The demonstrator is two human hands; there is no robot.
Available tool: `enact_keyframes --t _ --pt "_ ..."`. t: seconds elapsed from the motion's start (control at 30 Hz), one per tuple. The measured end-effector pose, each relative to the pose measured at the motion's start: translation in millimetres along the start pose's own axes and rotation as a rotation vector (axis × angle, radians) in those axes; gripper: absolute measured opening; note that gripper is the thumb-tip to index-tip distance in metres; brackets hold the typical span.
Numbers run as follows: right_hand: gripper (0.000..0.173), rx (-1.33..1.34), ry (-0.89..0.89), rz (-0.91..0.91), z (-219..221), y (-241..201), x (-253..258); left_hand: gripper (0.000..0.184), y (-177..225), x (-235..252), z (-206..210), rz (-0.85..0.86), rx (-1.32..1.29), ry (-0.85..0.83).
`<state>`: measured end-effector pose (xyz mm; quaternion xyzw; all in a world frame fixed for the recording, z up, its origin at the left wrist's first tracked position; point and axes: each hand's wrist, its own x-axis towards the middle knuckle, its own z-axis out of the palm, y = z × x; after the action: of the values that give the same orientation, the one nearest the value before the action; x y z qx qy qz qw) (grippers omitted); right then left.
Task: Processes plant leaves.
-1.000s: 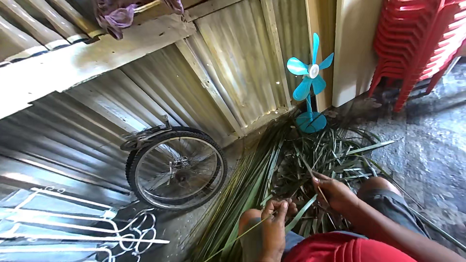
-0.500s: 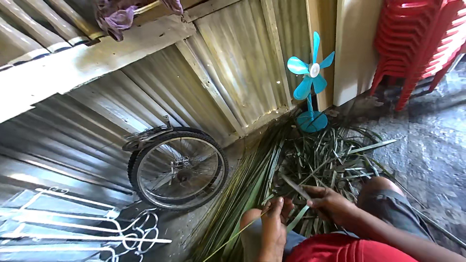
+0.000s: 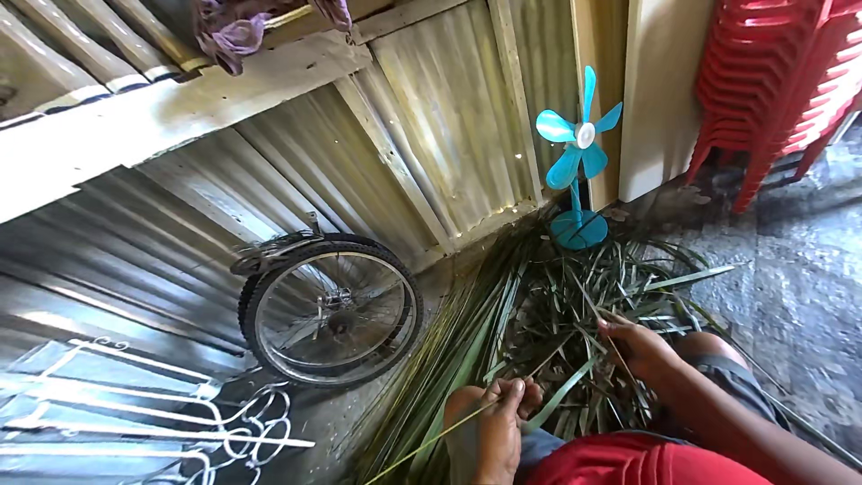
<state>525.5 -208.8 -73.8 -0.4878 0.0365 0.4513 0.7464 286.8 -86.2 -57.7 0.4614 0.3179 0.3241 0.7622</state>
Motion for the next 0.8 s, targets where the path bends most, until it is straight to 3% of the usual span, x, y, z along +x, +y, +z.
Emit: enact_keyframes --t 0.17,0.23,0.33,0.4,0.47,0.6,0.67,0.8 --pt "0.045 -0.050 0.135 -0.134 -26 -11 17 0.005 16 11 -31 0.295 0.529 -0.103" --pt "0.046 -0.200 -0.048 -0.208 -22 -22 0 0.004 34 21 -36 0.245 0.832 -0.161" --pt "0.065 -0.502 -0.540 -0.313 5 -21 -32 0.016 58 33 -12 0.069 1.234 -0.345" --pt "0.075 -0.679 -0.786 -0.388 28 -15 -44 0.019 58 40 9 0.019 1.220 -0.494" --pt "0.078 -0.790 -0.874 -0.420 45 -9 -50 0.021 51 42 27 0.027 1.163 -0.603" --pt "0.057 -0.813 -0.755 -0.449 44 -8 -48 0.042 41 34 53 0.112 1.607 -0.712" --pt "0.053 -0.666 -0.651 -0.436 36 -12 -48 0.038 23 43 49 0.241 1.480 -0.652" --pt "0.056 -0.348 -0.406 -0.457 25 -36 -49 0.025 3 50 44 0.129 1.142 -0.642"
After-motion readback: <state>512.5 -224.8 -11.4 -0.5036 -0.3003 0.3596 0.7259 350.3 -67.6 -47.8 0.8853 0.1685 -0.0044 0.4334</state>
